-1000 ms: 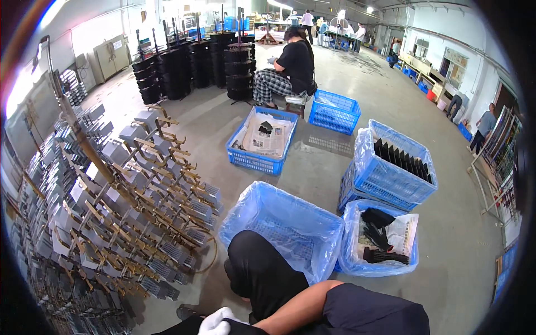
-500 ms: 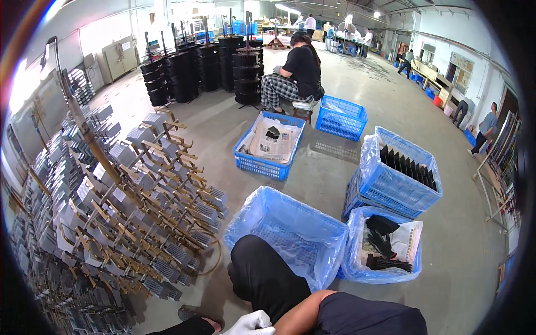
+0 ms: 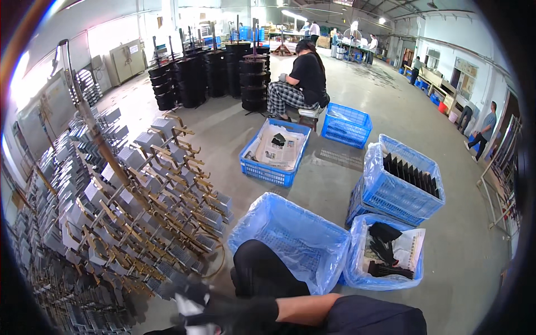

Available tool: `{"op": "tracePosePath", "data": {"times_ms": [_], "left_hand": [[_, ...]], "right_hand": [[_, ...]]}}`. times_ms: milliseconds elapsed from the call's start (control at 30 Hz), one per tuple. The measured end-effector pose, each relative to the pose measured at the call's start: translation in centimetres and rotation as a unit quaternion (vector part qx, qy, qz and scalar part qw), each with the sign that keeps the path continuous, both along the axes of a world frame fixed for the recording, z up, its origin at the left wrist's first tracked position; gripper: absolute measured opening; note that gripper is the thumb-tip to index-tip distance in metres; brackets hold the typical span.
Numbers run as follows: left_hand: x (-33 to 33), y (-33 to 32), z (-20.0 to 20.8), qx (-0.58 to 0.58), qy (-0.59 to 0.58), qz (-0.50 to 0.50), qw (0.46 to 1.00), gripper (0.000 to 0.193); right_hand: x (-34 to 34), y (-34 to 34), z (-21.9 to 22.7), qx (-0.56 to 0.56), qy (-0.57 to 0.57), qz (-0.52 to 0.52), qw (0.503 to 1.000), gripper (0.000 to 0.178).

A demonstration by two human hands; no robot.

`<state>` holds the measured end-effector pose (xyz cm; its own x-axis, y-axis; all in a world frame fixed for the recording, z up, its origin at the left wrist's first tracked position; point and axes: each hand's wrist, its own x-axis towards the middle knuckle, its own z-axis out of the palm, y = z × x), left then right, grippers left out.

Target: The person sets a plastic-lined crate on the floor, puts on black gloves, and unloads metal heat sinks from hanging racks, placing them into the crate by hand.

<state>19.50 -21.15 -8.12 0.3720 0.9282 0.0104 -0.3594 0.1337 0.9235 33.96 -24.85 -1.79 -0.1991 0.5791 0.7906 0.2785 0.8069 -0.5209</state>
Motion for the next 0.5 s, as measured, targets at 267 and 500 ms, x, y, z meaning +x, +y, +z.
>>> {"op": "tracePosePath", "data": {"times_ms": [267, 500], "left_hand": [[-0.9, 0.0, 3.2, 0.364, 0.008, -0.194, 0.911, 0.064], [11.5, -5.1, 2.6, 0.042, -0.848, -0.528, -0.023, 0.044]], "right_hand": [[-2.8, -0.8, -5.3, -0.225, 0.011, 0.185, 0.956, 0.063], [-11.6, -0.8, -1.8, -0.331, -0.415, -0.647, 0.547, 0.036]]}}
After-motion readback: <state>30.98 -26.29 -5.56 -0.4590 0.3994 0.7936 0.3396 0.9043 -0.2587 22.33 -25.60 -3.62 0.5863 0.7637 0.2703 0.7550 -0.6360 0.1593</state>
